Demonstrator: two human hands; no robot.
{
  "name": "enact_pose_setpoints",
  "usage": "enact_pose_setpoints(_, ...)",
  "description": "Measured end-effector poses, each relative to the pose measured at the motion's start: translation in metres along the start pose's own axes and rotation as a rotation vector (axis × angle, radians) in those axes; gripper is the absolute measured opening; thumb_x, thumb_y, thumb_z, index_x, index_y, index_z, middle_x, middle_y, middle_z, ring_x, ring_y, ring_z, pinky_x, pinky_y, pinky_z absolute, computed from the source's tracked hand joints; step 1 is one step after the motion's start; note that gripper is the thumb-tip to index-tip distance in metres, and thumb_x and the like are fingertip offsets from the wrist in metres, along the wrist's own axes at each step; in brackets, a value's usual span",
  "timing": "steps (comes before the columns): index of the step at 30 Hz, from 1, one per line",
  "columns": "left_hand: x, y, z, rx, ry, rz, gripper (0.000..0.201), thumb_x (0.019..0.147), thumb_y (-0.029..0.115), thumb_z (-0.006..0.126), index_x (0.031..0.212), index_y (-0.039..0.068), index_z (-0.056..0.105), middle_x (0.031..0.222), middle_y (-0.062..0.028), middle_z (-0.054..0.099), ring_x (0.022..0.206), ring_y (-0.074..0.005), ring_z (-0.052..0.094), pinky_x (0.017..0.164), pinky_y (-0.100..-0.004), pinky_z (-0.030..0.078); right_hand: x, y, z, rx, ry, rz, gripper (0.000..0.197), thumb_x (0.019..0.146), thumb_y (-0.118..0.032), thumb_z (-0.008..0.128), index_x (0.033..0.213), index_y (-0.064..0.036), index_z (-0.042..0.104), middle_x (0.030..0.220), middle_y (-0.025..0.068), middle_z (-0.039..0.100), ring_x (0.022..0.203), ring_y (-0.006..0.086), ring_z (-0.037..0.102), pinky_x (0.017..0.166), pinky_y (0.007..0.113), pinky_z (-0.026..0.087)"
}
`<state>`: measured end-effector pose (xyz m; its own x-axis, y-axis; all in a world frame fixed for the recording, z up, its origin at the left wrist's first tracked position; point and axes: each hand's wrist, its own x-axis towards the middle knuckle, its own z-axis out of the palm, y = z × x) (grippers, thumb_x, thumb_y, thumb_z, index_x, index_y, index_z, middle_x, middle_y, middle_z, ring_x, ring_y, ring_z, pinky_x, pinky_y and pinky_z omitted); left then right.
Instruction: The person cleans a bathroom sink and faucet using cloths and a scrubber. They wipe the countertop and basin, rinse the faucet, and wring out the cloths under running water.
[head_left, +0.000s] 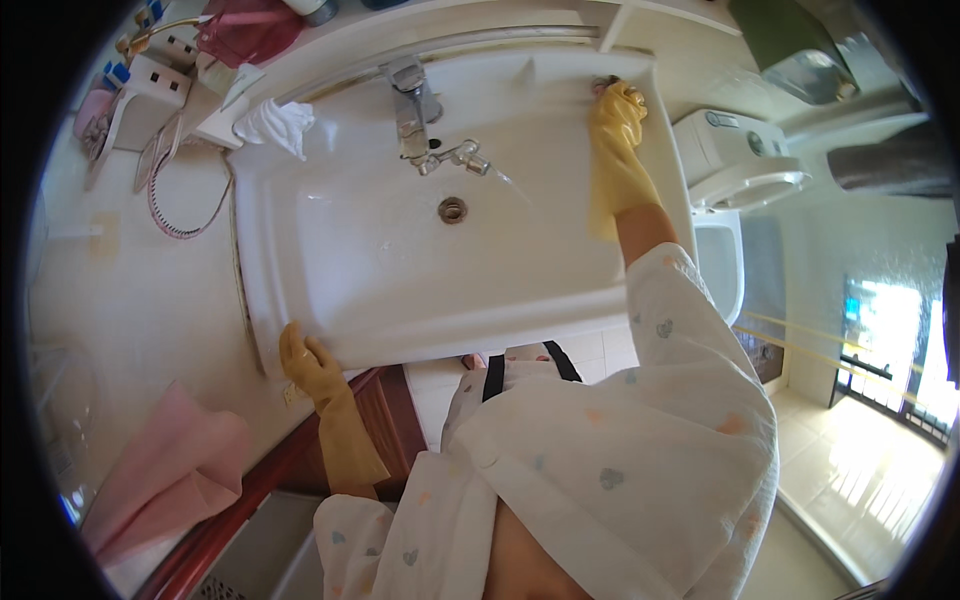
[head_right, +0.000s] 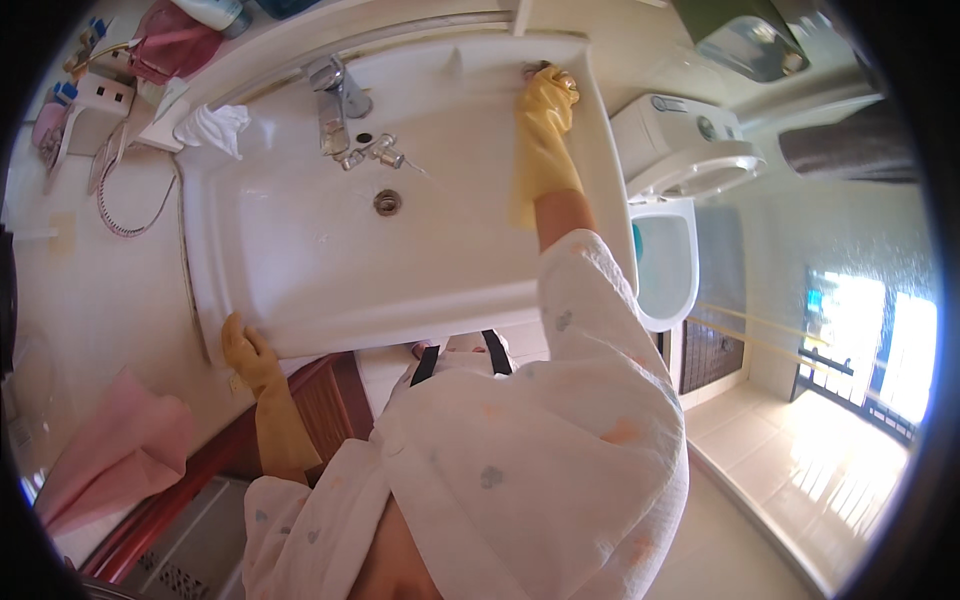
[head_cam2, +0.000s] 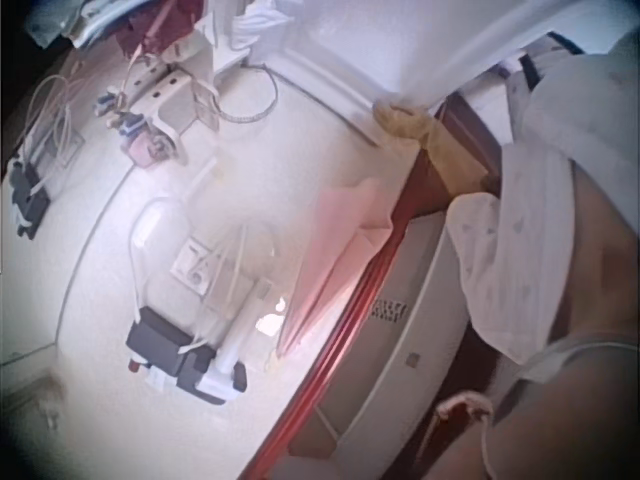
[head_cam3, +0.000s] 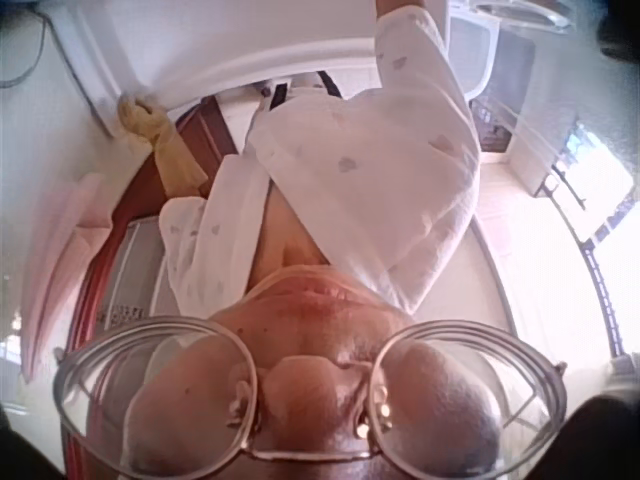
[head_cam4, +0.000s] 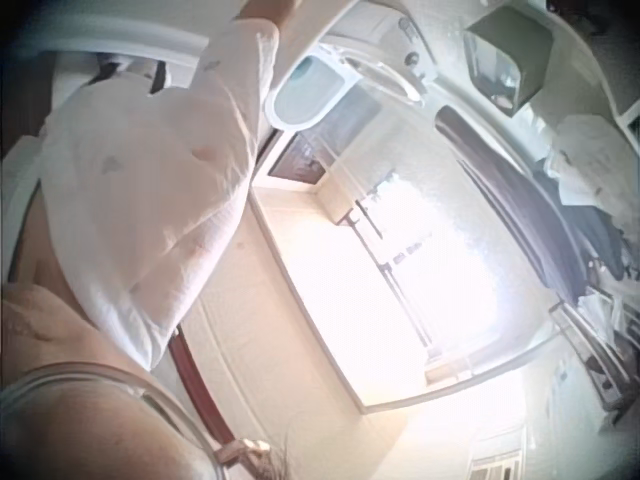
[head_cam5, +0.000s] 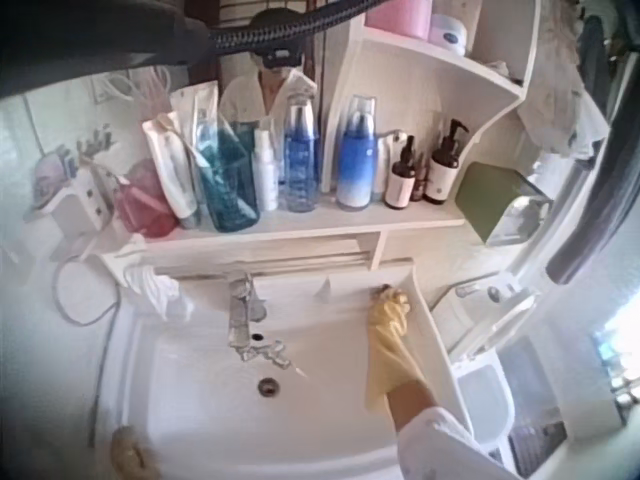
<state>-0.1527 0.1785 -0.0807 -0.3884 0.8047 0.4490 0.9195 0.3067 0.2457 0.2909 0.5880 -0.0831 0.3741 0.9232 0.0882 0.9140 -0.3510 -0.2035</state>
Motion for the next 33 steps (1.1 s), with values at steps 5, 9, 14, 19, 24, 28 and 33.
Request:
enact_pose_setpoints(5, 0.005, 0.039, 0.005, -0.151, -0.018, 0.014, 0.028, 0.093, 0.001, 0.056, 0.119, -0.008, 0.063, 0.12, -0.0264, 0.064, 0.112, -0.0436, 0.06, 0.099, -0.0487, 0.048, -0.068, -0.026, 0.038, 0.408, 0.074, -0.789, 0.025, 0.098, -0.027, 0.062, 0.121, -0.0174, 0.066, 0.11, 0.012, 0.068, 0.095, 0.0371, 0.066, 0.08, 0.045, 0.055)
enact_pose_setpoints(9, 0.047, 0.089, 0.027, -0.323, 0.001, 0.005, 0.026, 0.095, 0.001, 0.06, 0.12, -0.004, 0.067, 0.119, -0.0211, 0.068, 0.113, -0.0354, 0.063, 0.096, -0.041, 0.051, -0.095, -0.003, 0.005, 0.385, -0.595, -0.666, 0.027, 0.101, -0.023, 0.059, 0.125, -0.0114, 0.064, 0.109, 0.0117, 0.07, 0.087, 0.0322, 0.069, 0.079, 0.043, 0.056)
enact_pose_setpoints(14, 0.057, 0.172, 0.083, -0.886, -0.533, -0.431, 0.035, 0.097, 0.028, 0.068, 0.123, 0.004, 0.068, 0.117, -0.0111, 0.071, 0.111, -0.0231, 0.064, 0.095, -0.0372, 0.051, -0.123, 0.026, 0.003, 1.578, -1.409, 0.283, 0.033, 0.107, -0.018, 0.048, 0.129, 0.0049, 0.056, 0.124, 0.0166, 0.067, 0.101, 0.0266, 0.07, 0.079, 0.039, 0.058)
enact_pose_setpoints(19, 0.035, 0.226, 0.181, -1.399, -0.727, -1.076, 0.053, 0.1, 0.047, 0.062, 0.139, 0.01, 0.058, 0.126, -0.0098, 0.066, 0.123, -0.0216, 0.056, 0.1, -0.0414, 0.048, -0.146, -0.011, -0.04, 1.708, -1.201, 0.422, 0.03, 0.108, -0.013, 0.045, 0.132, 0.0004, 0.057, 0.122, 0.0134, 0.067, 0.103, 0.023, 0.068, 0.08, 0.036, 0.058)
enact_pose_setpoints(24, 0.052, 0.303, 0.149, -1.821, -0.812, -1.399, 0.048, 0.104, 0.049, 0.053, 0.133, 0.01, 0.059, 0.124, -0.0094, 0.065, 0.117, -0.0215, 0.059, 0.095, -0.042, 0.051, -0.142, 0.025, -0.053, 1.555, -1.122, -0.08, 0.033, 0.107, -0.013, 0.047, 0.138, -0.0047, 0.057, 0.124, 0.0113, 0.067, 0.107, 0.02, 0.067, 0.087, 0.033, 0.056)
enact_pose_setpoints(28, 0.059, 0.32, 0.147, -2.125, -0.728, -1.216, 0.037, 0.106, 0.043, 0.051, 0.118, 0.008, 0.056, 0.106, -0.0069, 0.068, 0.093, -0.0182, 0.066, 0.076, -0.0359, 0.057, -0.162, 0.017, -0.049, 1.17, -0.833, -0.329, 0.042, 0.102, -0.026, 0.06, 0.139, -0.0064, 0.056, 0.127, 0.0145, 0.065, 0.111, 0.028, 0.066, 0.096, 0.037, 0.052)
enact_pose_setpoints(33, 0.061, 0.312, 0.149, -1.828, -0.831, -0.988, 0.028, 0.1, 0.03, 0.056, 0.11, 0.005, 0.061, 0.096, -0.0075, 0.064, 0.088, -0.0178, 0.063, 0.066, -0.0337, 0.053, -0.178, 0.01, -0.017, 0.804, -0.328, -0.599, 0.05, 0.095, -0.037, 0.068, 0.13, -0.0021, 0.057, 0.119, 0.0238, 0.062, 0.106, 0.0425, 0.064, 0.093, 0.044, 0.053)
